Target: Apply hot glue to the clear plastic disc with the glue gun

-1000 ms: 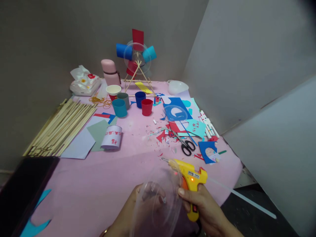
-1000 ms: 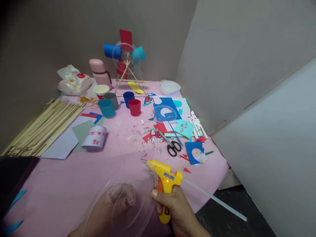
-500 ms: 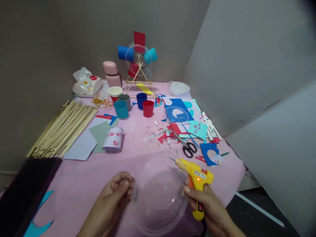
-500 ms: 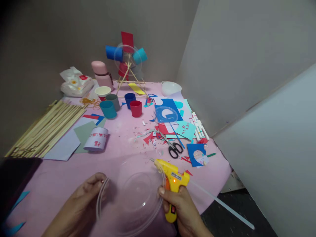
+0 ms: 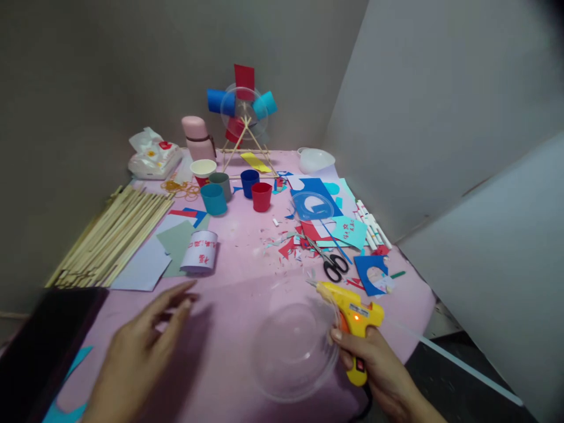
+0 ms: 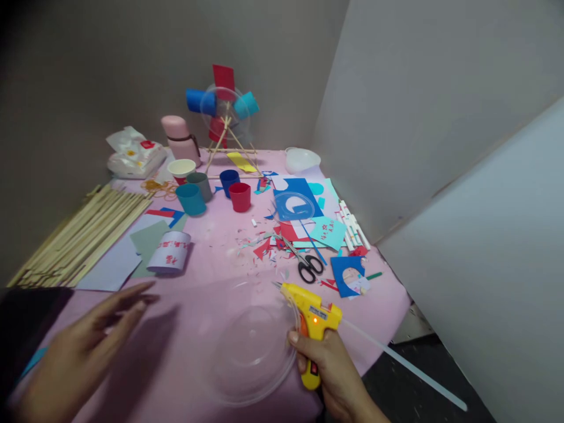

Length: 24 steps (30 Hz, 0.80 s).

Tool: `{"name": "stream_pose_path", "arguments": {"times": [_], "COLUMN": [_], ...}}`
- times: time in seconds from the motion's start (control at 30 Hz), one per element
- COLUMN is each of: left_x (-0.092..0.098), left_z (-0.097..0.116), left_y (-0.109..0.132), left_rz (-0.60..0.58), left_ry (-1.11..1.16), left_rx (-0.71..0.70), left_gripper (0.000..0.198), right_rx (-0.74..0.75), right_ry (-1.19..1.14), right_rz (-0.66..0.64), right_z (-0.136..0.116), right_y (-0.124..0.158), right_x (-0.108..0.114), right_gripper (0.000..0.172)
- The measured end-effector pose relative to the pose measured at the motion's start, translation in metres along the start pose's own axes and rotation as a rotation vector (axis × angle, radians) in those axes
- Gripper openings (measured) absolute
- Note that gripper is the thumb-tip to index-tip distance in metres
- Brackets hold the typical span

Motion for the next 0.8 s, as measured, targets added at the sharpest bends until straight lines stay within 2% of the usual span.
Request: {"name": "stream_pose_path", "arguments": {"times": [0.07, 0.1, 0.2, 0.27, 0.37, 0.47, 0.6, 0.7, 0.8], "left_x": [-0.047, -0.068, -0.097, -0.1, -0.095, -0.088, -0.081, -0.079, -0.08], "left_z": [0.006, 0.013, 0.021, 0.019, 0.006, -0.002, 0.003, 0.01, 0.008], "left_y": [0.018, 0.028, 0.044, 0.046, 0.044, 0.041, 0.043, 0.045, 0.046], "left_rz": [-0.27, -0.386, -0.445, -0.423, -0.379, -0.354, -0.287, -0.248, -0.25], "left_ry": [0.439, 0.585, 0.739, 0.74, 0.708, 0.497, 0.113, 0.032, 0.016], "left_rx": [0.138, 0.185, 0.258, 0.26, 0.259, 0.185, 0.072, 0.015, 0.015], "left_gripper": [0.054, 0.056, 0.036, 0.029, 0.03, 0.037, 0.044, 0.043, 0.044], "right_rx": [0.007, 0.006, 0.014, 0.052, 0.11, 0.116, 0.074, 0.041, 0.01], "right_ry": [-0.011, -0.01, 0.005, -0.024, -0.093, -0.104, -0.06, 0.003, 0.062], "right_rz": [0.025, 0.037, 0.07, 0.098, 0.126, 0.128, 0.087, 0.068, 0.061], "right_z": [0.0, 0.0, 0.003, 0.002, -0.001, -0.003, 0.0, 0.003, 0.005], "right_y": [0.0, 0.0, -0.002, -0.004, -0.005, -0.004, -0.001, 0.003, 0.007], "right_x": [-0.001, -0.002, -0.001, 0.004, 0.015, 0.022, 0.019, 0.014, 0.01], "right_gripper": [0.036, 0.037, 0.04, 0.04, 0.039, 0.037, 0.038, 0.039, 0.039]}}
Point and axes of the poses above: each hand's wrist, its own y-axis away from the middle knuckle, its own x-axis out of the back of the hand, z = x × y, the point moved 7 cm from there along -y, towards the middle knuckle, and after that the axes turned 6 degrees about -x, right-handed, at the moved point
